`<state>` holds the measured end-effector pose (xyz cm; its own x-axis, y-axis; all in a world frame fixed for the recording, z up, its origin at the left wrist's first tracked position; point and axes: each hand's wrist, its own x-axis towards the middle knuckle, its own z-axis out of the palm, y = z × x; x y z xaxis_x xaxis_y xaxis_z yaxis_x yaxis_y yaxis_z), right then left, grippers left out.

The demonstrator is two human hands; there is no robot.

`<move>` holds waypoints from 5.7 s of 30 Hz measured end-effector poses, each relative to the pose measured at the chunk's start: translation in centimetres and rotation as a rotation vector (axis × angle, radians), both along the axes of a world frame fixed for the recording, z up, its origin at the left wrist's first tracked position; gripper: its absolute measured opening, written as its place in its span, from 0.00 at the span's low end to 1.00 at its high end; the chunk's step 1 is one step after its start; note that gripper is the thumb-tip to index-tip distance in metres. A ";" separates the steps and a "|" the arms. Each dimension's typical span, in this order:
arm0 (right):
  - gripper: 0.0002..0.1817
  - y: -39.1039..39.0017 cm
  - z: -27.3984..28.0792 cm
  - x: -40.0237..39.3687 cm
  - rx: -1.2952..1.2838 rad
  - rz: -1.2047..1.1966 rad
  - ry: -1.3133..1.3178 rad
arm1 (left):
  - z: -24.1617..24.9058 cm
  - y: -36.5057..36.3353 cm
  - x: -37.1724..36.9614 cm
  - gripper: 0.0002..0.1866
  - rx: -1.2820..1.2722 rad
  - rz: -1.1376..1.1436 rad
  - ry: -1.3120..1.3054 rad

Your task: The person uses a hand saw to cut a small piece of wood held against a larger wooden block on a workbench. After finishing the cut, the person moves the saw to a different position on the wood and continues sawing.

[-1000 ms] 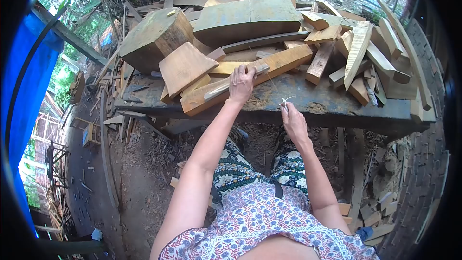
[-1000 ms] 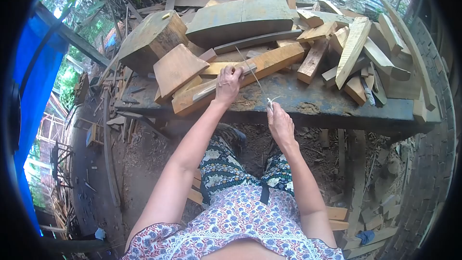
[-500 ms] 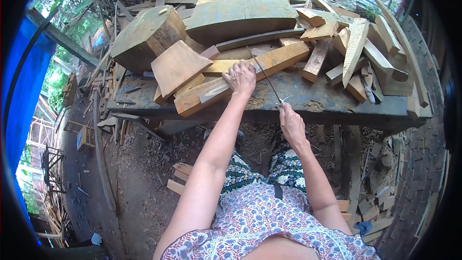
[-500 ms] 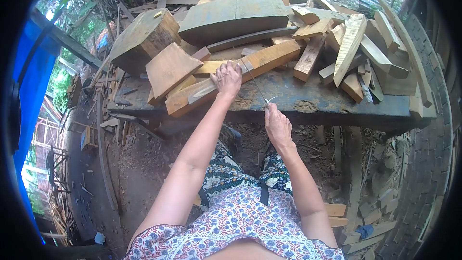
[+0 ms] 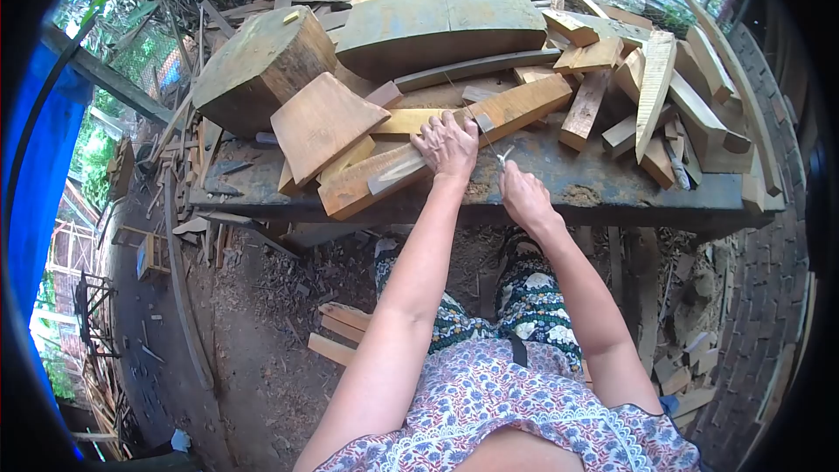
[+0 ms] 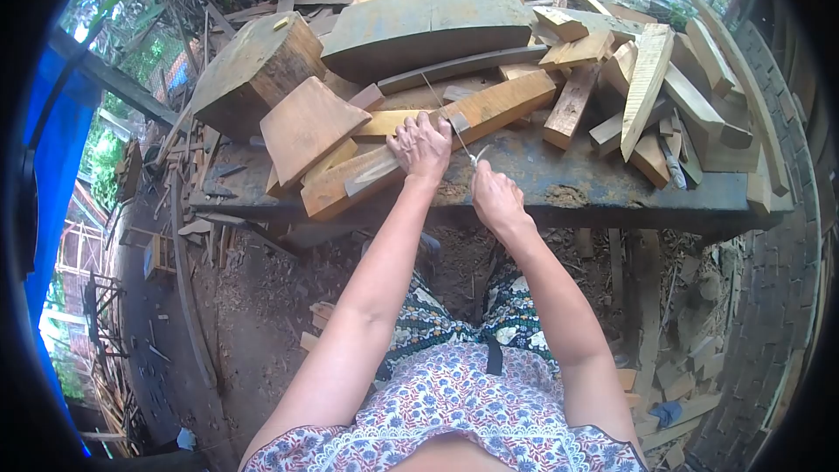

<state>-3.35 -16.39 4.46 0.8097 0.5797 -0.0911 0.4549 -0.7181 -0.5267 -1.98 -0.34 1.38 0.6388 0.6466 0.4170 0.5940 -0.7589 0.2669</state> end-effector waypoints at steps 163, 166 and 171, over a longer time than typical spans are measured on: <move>0.17 2.2 -1.8 3.4 0.028 -0.029 0.038 | -0.7 0.2 0.1 0.18 0.097 0.010 -0.107; 0.17 1.0 -1.7 2.3 0.013 -0.033 0.038 | -0.9 0.0 0.0 0.18 0.127 0.004 -0.125; 0.16 2.7 -1.3 4.5 0.004 0.011 0.019 | -1.2 0.0 0.3 0.16 0.127 -0.002 -0.164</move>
<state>1.12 -13.69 3.14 0.8012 0.5892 -0.1040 0.4529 -0.7108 -0.5382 -1.64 -0.29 0.16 0.5570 0.5811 0.5933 0.5491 -0.7937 0.2619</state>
